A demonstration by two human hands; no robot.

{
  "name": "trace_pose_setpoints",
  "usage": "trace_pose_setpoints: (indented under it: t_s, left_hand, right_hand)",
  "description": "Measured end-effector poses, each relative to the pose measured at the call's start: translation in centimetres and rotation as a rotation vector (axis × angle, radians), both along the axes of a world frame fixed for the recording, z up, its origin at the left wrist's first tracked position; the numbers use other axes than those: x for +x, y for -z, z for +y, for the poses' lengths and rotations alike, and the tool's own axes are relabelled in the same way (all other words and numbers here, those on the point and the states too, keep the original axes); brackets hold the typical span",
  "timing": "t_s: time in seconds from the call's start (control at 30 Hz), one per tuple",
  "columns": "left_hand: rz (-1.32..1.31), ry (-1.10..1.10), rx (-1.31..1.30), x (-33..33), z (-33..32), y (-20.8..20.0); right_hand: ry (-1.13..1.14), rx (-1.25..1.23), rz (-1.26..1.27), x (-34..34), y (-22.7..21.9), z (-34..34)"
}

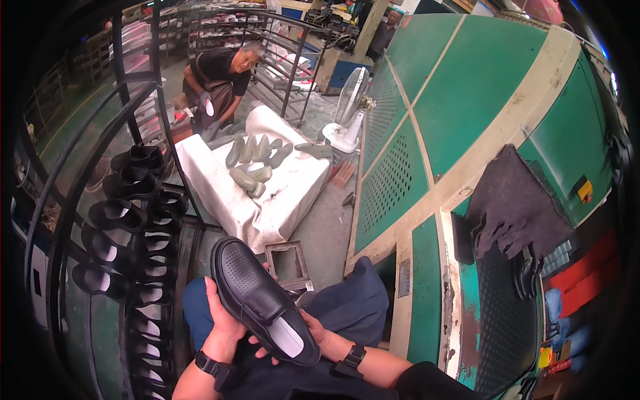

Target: Fitting shoe uppers onto lasts and soles in a manufacturing setting.

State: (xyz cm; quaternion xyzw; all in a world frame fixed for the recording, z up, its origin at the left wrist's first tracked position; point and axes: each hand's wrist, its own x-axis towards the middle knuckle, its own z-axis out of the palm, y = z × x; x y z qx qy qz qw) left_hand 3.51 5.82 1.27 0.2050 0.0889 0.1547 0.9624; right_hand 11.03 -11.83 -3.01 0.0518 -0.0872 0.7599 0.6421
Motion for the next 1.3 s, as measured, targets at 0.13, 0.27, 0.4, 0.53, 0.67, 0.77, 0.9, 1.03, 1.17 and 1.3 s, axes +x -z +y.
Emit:
trace_pose_setpoints:
  t_s: [0.13, 0.27, 0.4, 0.53, 0.67, 0.77, 0.9, 1.03, 1.17, 1.3]
  left_hand:
    - [0.079, -0.033, 0.127, 0.5, 1.4, 1.6]
    - [0.344, -0.447, 0.618, 0.4, 1.5, 2.4]
    - [0.331, -0.552, 1.103, -1.3, 2.1, 0.8]
    - [0.183, -0.475, 1.72, -2.0, 1.6, -1.7]
    - [0.1, -0.13, 1.887, -1.8, 0.0, -2.7]
    - [0.083, 0.067, 1.961, -1.7, -0.6, -2.3]
    - [0.037, 0.281, 1.982, -1.6, -0.9, -1.6]
    - [-0.072, 0.397, 2.016, -1.4, -0.7, -1.2]
    - [-0.128, 0.348, 1.999, -1.2, -0.6, -1.5]
    - [-0.127, 0.299, 1.994, -1.1, -0.7, -1.7]
  right_hand:
    - [0.056, 0.042, -0.065, 0.6, 0.6, 0.6]
    - [0.135, 0.002, -0.171, 0.8, 0.4, 0.8]
    - [0.332, -0.276, -0.406, 2.0, 4.7, -0.1]
    - [0.515, -0.444, -0.41, 2.3, 3.8, 0.4]
    - [0.603, -0.54, -0.485, 2.4, 4.2, 0.5]
    - [0.648, -0.536, -0.58, 2.2, 3.8, 0.8]
    - [0.647, -0.543, -0.576, 2.4, 4.1, 0.1]
    - [0.62, -0.567, -0.565, 2.6, 5.1, -0.3]
    - [0.588, -0.563, -0.545, 3.0, 5.7, -0.4]
    - [0.597, -0.56, -0.562, 3.0, 5.1, -0.4]
